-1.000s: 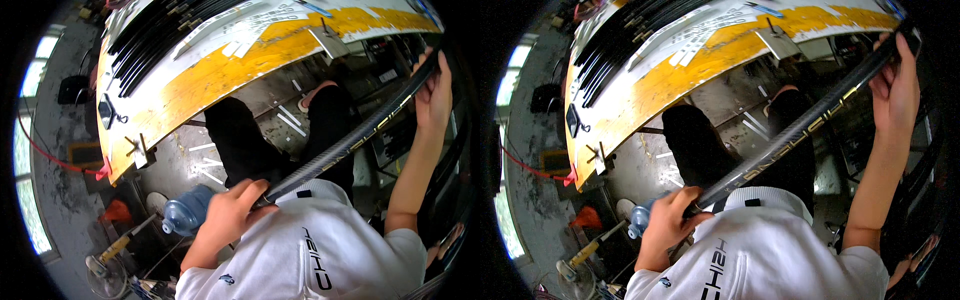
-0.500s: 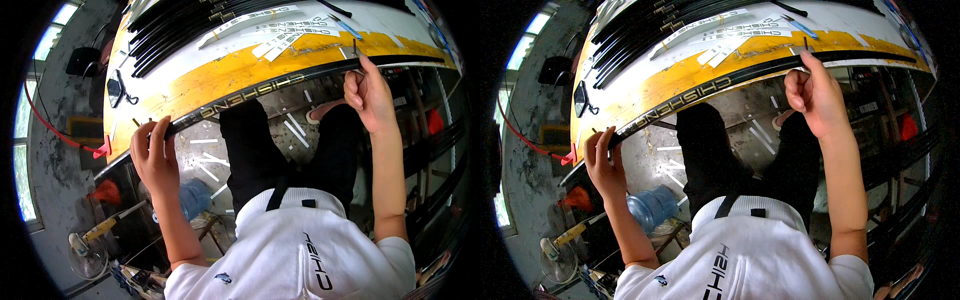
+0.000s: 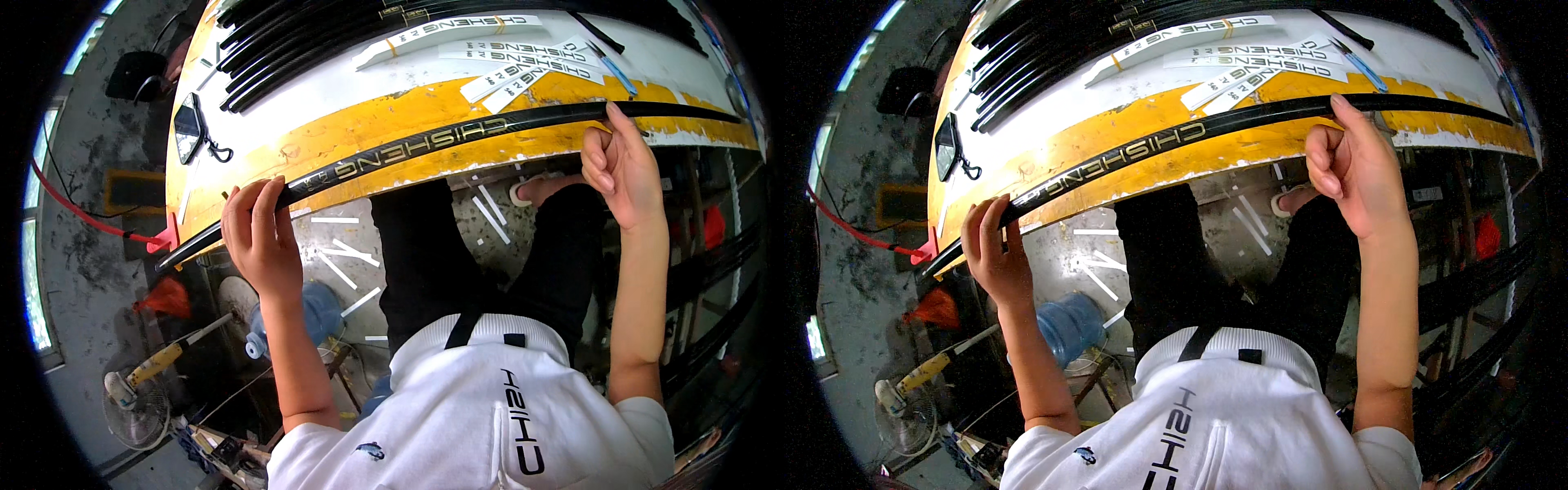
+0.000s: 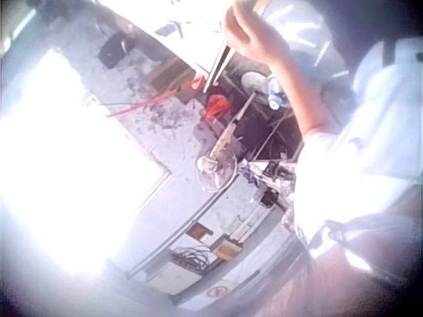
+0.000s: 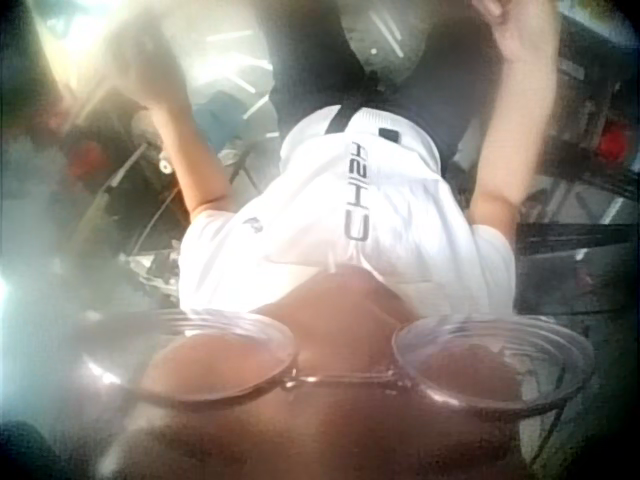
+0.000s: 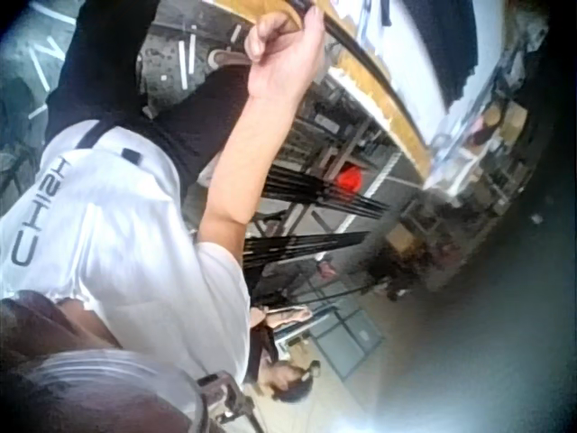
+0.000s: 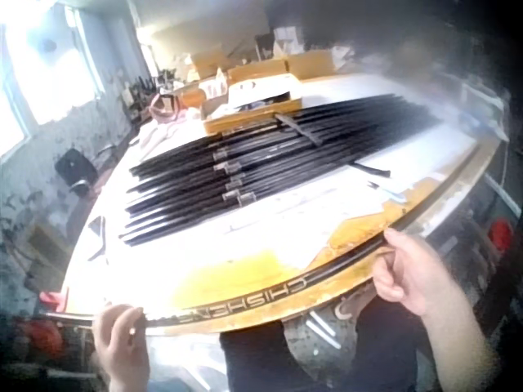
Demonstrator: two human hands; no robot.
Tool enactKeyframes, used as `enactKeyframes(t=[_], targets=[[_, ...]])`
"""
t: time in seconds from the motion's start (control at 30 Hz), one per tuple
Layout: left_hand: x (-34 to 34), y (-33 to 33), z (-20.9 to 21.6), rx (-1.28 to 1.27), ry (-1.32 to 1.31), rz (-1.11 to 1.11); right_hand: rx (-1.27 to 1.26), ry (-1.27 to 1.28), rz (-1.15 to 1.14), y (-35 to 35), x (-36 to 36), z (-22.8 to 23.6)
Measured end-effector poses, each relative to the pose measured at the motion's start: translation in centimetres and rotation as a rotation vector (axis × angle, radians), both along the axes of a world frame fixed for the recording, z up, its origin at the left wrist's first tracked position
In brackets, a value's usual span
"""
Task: The person applies adhesive labels to black rods on a workbench. They peel backing from labels, align them on the rods, and smooth them down. The person also wipes a rod with a cloth and briefly handles a water bottle and a beaded bracelet.
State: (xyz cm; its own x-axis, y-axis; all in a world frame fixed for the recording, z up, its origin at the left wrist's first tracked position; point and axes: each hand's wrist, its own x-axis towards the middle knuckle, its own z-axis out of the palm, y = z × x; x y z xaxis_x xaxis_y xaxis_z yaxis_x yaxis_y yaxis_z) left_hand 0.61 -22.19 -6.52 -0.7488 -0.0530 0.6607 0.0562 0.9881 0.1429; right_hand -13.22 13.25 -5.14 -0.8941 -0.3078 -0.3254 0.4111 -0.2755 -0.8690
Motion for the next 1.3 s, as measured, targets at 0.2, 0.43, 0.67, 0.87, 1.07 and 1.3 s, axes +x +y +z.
enactKeyframes(t=[0.2, 0.43, 0.67, 0.87, 1.07, 1.3], targets=[[-1.1, -1.4, -0.6, -0.064, -0.021, 0.016, -0.038, -0.083, 0.050, -0.1, -0.1, -2.3], [-0.6, -2.4, -1.9, 0.040, -0.093, 0.020, 0.372, 0.232, 0.079, -1.4, 4.5, 0.0], [-0.7, -1.7, -1.6, -0.016, -0.110, 0.007, -0.032, 1.190, 0.018, -7.6, 11.8, 3.4], [0.1, -2.6, -2.3, 0.005, -0.085, 0.025, -0.424, 1.158, 0.487, -8.5, 10.0, 4.9], [0.7, -1.0, -0.5, 0.018, 0.037, -0.057, -0.184, 0.894, 0.490, -6.5, 11.0, 4.4], [3.4, 5.7, -0.2, 1.062, -0.278, -0.602, 0.141, -0.123, 0.351, -6.4, 10.7, 2.4]])
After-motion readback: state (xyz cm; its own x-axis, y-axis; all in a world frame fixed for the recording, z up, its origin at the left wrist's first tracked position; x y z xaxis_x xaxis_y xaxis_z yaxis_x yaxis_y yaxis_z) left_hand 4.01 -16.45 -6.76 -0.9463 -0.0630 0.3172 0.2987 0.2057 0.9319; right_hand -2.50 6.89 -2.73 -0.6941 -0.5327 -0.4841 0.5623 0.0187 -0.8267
